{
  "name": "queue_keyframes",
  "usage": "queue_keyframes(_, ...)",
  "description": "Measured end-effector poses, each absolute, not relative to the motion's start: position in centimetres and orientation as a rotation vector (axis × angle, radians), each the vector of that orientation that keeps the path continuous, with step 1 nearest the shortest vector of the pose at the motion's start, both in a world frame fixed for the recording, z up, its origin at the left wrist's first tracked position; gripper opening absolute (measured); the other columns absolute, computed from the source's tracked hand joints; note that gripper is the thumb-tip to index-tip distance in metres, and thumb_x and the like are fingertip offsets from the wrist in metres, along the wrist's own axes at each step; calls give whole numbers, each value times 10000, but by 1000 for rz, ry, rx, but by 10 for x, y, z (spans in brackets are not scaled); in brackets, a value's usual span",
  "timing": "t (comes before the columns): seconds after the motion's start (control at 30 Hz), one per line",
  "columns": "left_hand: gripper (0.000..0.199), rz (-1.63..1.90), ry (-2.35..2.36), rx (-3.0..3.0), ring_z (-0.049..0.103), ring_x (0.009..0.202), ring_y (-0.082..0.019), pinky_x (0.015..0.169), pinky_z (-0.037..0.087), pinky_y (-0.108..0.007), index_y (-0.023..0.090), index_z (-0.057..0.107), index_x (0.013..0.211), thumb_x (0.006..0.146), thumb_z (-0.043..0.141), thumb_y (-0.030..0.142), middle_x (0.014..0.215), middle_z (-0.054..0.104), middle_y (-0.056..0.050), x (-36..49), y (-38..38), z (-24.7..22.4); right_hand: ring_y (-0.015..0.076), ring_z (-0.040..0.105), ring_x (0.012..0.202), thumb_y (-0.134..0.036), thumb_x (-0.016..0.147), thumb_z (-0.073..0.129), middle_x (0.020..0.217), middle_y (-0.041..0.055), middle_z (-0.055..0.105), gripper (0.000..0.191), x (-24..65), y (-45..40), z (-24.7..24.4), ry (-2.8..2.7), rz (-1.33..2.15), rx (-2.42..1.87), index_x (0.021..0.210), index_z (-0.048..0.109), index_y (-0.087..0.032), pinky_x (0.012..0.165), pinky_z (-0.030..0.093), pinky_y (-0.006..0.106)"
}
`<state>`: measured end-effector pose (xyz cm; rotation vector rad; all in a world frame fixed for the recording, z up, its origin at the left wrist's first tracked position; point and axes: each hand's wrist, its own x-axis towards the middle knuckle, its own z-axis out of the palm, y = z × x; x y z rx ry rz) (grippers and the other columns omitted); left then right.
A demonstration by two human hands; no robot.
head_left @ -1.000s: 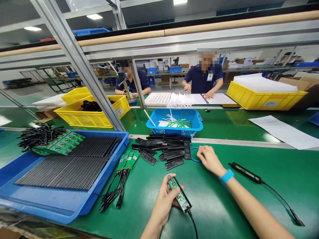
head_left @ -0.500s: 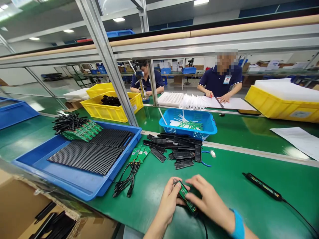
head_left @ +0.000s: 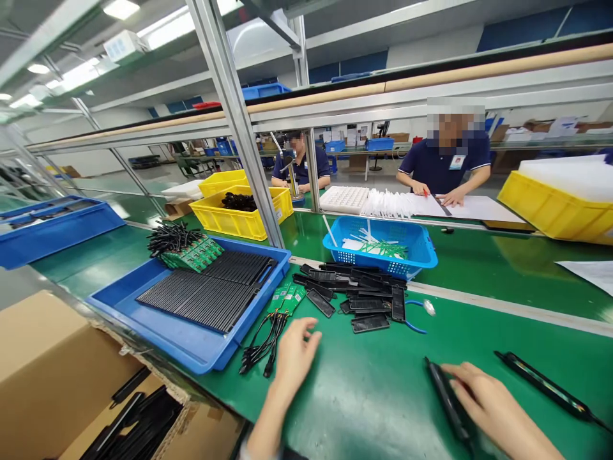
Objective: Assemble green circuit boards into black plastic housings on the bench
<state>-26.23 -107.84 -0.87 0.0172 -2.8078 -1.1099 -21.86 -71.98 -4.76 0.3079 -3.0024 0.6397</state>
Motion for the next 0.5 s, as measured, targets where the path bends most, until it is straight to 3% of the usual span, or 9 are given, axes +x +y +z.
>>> queue_keyframes(0.1,291,-793,-2796,203,556,1036,-283,886,459,-425,145,572,1122,870,455,231,1109,583,-147,-286,-1118,1,281,672,786,-549,884,419,936,133,661,497,-213,-705,-62,-3026,706,129,1191,594,-200,631,555,369)
queue_keyframes(0.23,291,-607,-2861,243,565,1011,-323,848,454,-432,141,586,1080,822,484,229,1027,618,-148,-304,-1136,6,312,621,758,-622,849,440,909,142,611,676,-188,-729,-69,-2806,298,47,1362,426,-182,550,526,397)
queue_keyframes(0.37,311,-647,-2918,267,622,925,-319,771,475,-414,153,599,1046,836,431,311,951,666,-124,-310,-1144,5,304,586,745,-370,932,338,892,153,586,454,-174,-735,-74,-2663,-74,-3,1305,465,-144,524,507,391)
queue_keyframes(0.5,390,-1014,-2683,447,636,814,-274,781,487,-388,190,600,1006,757,510,476,827,653,-53,-315,-1161,-6,238,590,722,-188,916,384,879,126,593,387,-172,-698,-68,-2752,-3,-6,1272,500,-89,627,544,366)
